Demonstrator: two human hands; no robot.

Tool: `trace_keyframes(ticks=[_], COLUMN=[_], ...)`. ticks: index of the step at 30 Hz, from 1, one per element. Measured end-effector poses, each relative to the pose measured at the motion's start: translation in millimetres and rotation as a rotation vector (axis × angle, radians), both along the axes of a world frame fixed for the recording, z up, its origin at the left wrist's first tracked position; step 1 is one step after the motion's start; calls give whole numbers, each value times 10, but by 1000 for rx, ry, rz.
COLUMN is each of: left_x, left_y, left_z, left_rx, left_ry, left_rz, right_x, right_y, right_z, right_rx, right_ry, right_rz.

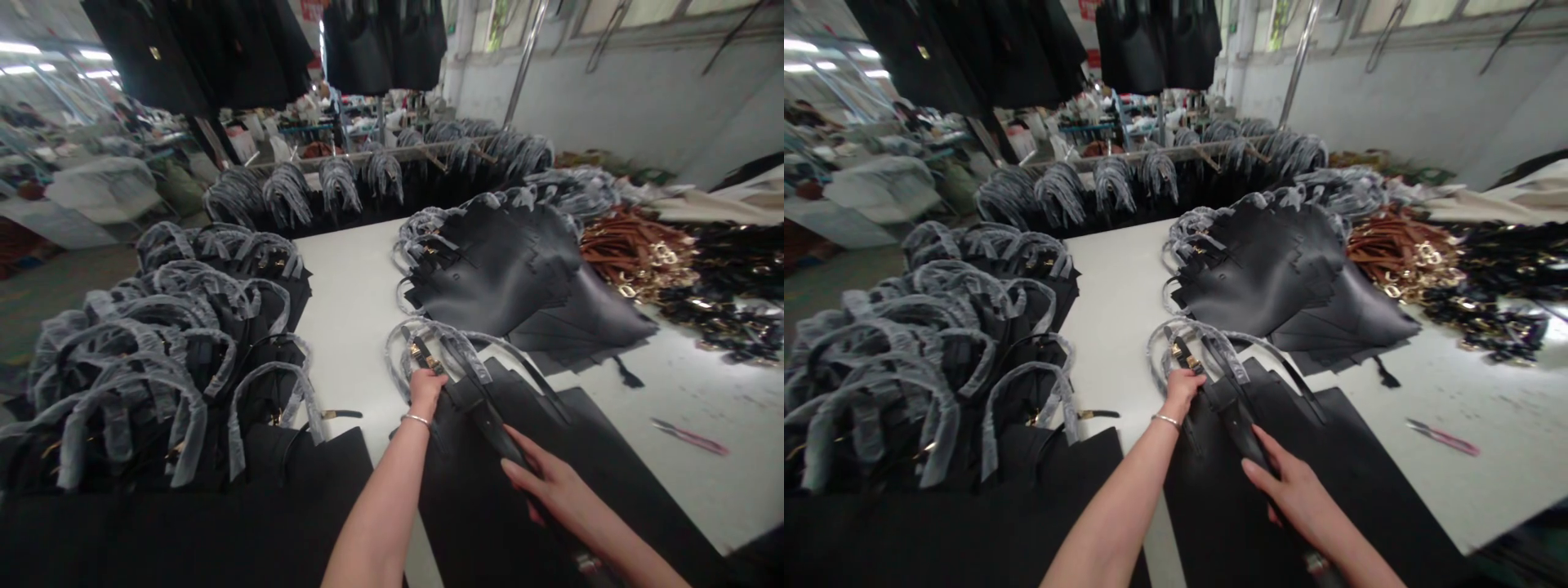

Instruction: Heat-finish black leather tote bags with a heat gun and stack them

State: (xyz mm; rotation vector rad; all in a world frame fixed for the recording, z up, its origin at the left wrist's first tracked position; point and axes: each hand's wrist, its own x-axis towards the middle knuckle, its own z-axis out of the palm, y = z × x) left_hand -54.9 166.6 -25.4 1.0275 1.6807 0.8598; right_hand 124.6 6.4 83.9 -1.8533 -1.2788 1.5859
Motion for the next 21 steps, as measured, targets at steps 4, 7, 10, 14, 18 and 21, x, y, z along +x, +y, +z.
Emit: trace_keyframes(ticks=[4, 7, 10, 14, 18, 21], left_x=[0, -4, -8, 14, 62, 96], left_y=[-95, -198, -316, -476, -601, -675], left_z=[125, 249, 370, 499, 592, 639], left_rx=[62, 126, 171, 149, 86, 36], left_ry=[-52, -103, -160, -299, -399, -443], left_rz=[-76, -159, -257, -365, -358, -306], right_x=[-11, -14, -33, -55, -35, -7], right_y=[134, 217, 274, 320, 309, 245], right_z=[69, 125, 188, 252, 294, 335], right_rx=[48, 70, 76, 87, 128, 61], right_ry=[36, 58, 77, 115, 101, 151], right_rz=[10, 12, 19, 23, -20, 14])
